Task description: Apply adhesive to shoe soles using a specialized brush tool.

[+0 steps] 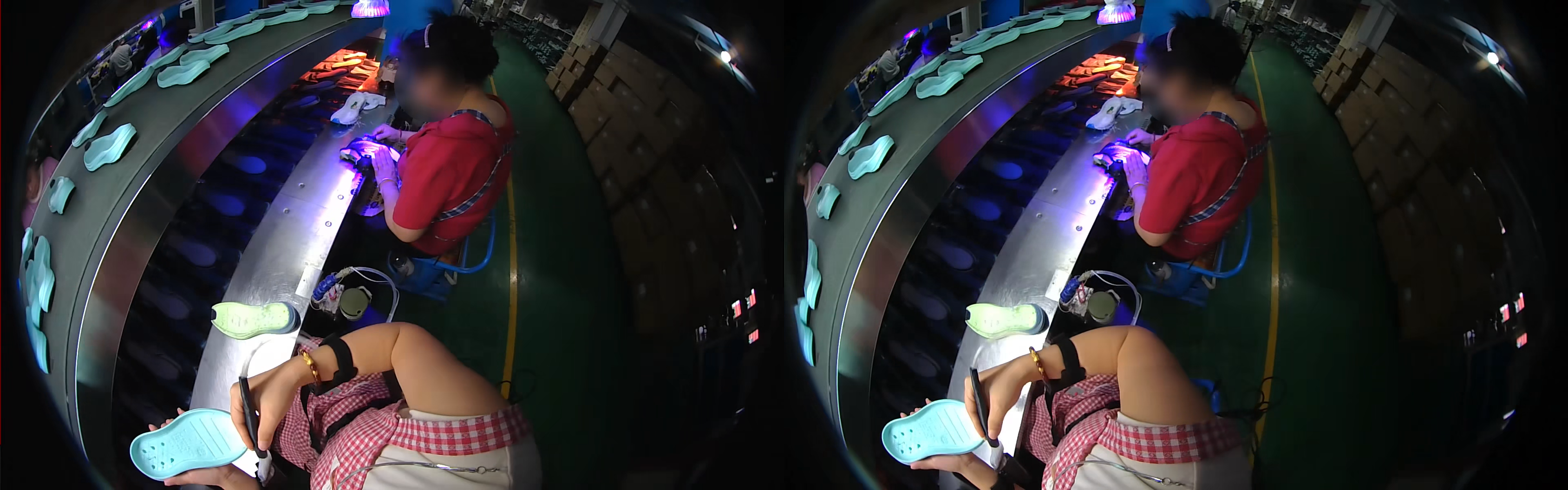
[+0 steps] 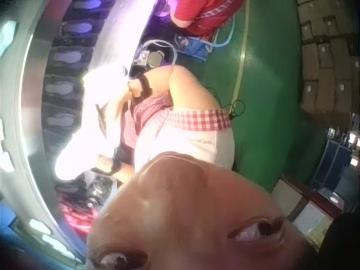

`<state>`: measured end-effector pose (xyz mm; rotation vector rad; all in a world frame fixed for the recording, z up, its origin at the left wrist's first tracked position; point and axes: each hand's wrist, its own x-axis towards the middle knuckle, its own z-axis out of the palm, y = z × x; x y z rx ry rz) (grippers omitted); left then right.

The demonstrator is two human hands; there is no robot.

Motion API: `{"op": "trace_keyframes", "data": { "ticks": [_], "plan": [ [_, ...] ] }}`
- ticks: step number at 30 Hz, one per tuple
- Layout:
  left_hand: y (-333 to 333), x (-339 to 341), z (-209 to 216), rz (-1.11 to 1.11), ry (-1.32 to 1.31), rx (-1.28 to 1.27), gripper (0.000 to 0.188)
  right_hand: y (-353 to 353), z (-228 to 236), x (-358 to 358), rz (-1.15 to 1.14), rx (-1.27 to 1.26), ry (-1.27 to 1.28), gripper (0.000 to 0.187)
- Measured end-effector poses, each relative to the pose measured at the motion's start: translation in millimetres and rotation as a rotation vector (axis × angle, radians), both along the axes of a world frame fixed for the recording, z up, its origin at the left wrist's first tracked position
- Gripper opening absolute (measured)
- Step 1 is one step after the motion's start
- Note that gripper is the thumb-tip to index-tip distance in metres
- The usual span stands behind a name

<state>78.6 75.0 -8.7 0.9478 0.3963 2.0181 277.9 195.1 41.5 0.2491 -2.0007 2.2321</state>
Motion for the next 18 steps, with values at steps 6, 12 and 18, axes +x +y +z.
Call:
{"op": "trace_keyframes", "data": {
  "ticks": [6,12,18],
  "plan": [
    [10,1,6,-0.002,-0.086,0.017,0.088,6,-15,-9,-0.247,0.041,0.12,0.018],
    [-2,-6,4,0.036,-0.121,-0.099,0.084,5,-1,2,-0.235,-0.075,0.061,0.017],
    [-12,-9,2,-0.044,-0.255,0.035,0.102,2,-21,-13,-0.112,0.121,0.135,0.02]
  ]
}}
